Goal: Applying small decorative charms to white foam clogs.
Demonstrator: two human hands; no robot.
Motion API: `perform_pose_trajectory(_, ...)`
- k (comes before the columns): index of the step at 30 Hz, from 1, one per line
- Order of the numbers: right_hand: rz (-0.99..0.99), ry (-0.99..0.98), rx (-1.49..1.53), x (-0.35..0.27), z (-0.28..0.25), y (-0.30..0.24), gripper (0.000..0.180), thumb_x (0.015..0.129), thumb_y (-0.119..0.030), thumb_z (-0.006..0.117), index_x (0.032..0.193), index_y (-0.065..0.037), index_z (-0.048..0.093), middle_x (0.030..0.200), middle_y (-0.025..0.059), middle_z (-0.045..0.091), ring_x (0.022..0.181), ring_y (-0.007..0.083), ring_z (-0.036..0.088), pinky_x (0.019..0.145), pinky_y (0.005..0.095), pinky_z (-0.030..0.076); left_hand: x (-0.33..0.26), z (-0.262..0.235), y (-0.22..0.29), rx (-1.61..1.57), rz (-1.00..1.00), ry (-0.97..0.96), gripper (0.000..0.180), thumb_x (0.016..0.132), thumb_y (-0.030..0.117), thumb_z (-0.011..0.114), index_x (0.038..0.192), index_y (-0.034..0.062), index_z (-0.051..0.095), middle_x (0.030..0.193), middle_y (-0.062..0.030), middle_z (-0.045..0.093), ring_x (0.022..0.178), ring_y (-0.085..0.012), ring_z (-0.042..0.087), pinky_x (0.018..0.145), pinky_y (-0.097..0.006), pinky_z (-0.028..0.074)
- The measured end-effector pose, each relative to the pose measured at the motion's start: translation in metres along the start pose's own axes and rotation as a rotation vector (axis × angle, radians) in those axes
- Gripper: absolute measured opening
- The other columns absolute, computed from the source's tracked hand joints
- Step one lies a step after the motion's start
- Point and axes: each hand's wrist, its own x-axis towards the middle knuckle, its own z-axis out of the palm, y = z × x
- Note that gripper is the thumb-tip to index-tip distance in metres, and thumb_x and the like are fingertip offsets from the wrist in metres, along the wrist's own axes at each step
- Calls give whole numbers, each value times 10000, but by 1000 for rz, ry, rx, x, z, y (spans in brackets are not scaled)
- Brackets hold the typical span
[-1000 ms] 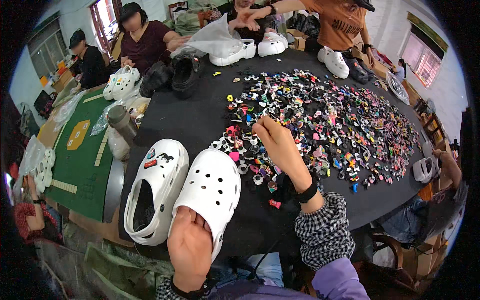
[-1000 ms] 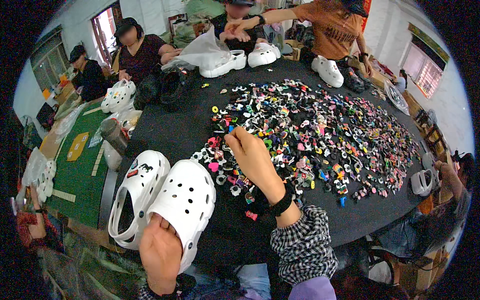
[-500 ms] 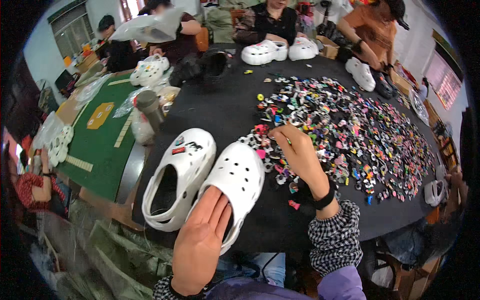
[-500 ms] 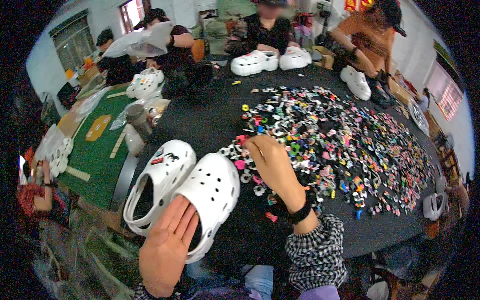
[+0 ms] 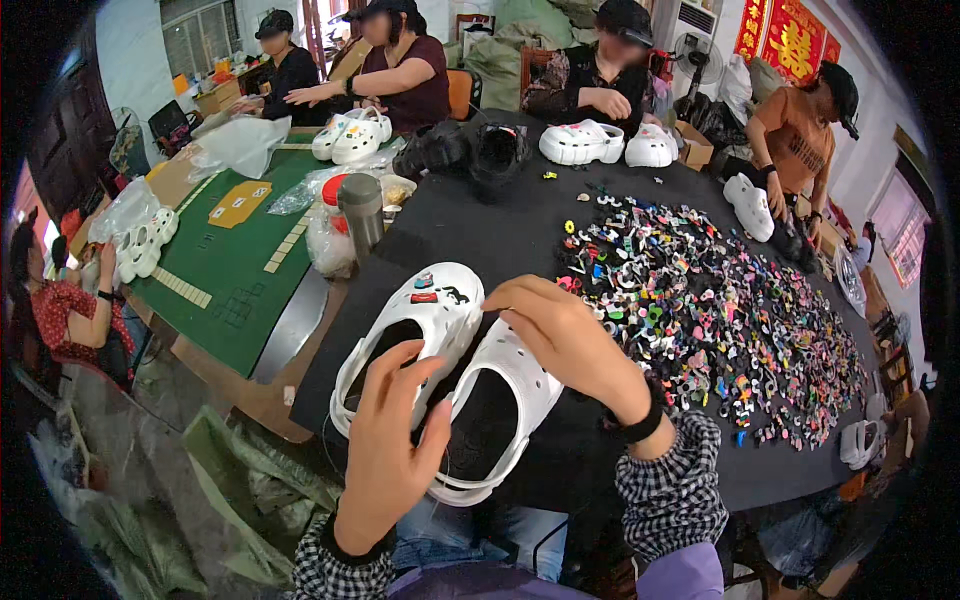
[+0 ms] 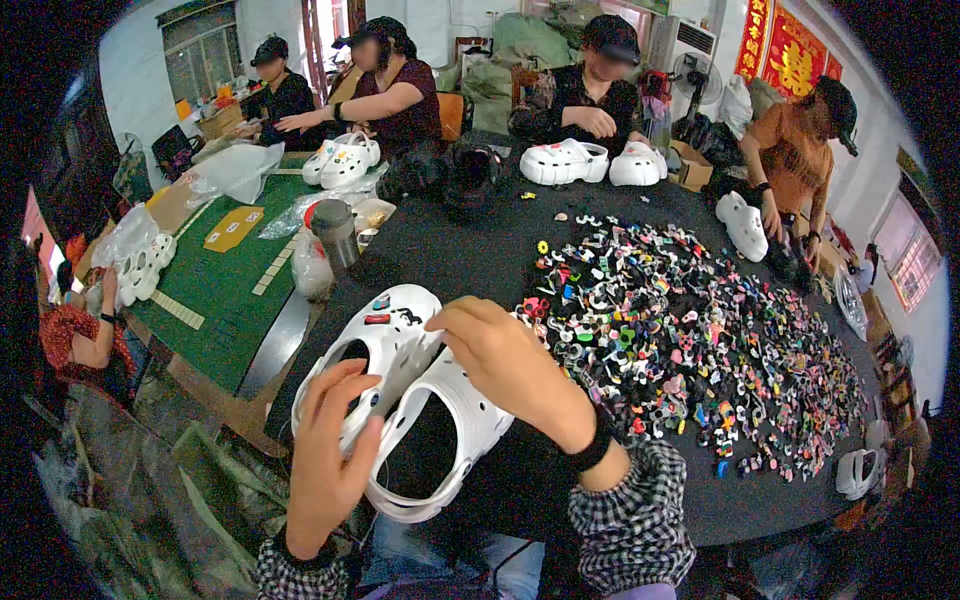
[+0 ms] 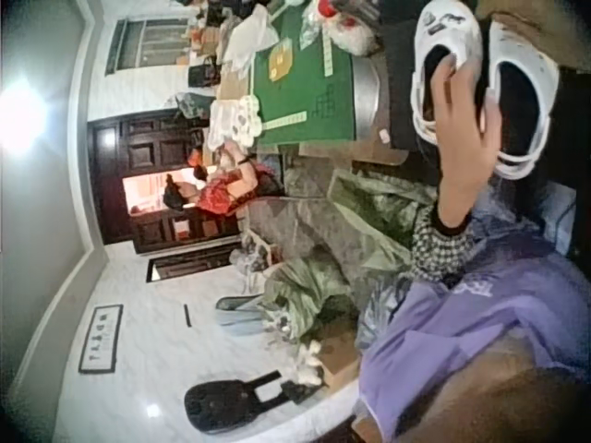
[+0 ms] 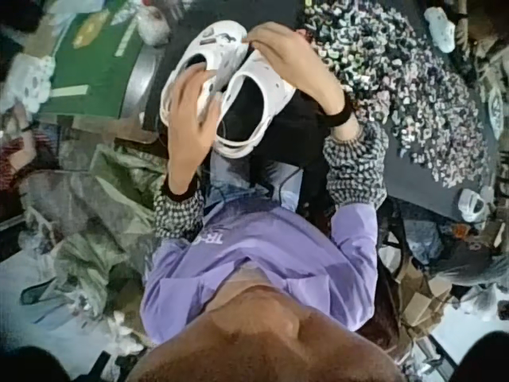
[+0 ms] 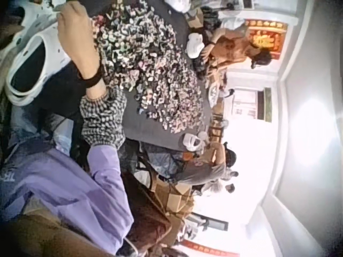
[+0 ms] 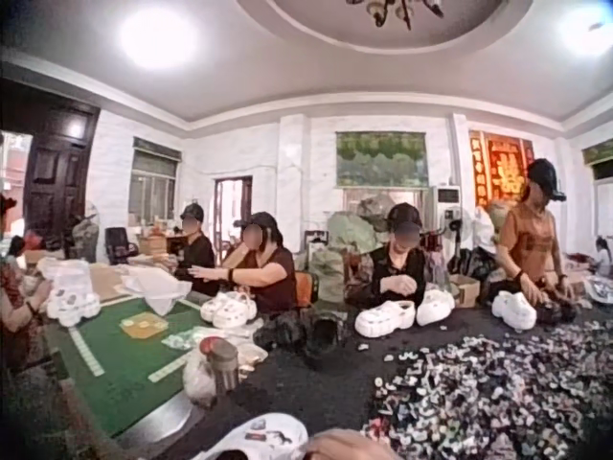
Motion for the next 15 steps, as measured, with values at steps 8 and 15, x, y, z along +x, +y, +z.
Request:
perform_pose_trajectory(8,-4,-133,-220,20,47,25,367,851,8,533,1209,-37,603,1195,165,567,1080,365,556,913,412,486,5,18,-13,240,13,21,436,864,167,654,1227,-11,490,1271,-291,519,1049,-460,574,908,-470,461)
perform_pose_trajectory(15,95,-68,-114,17,41,21,285,831,-32,586,1116,-37,582,1152,158,553,1060,367,546,916,432,463,-1,43,-13,397,114,39,466,835,210,690,1207,-15,524,1257,-286,492,996,-406,603,810,-425,512)
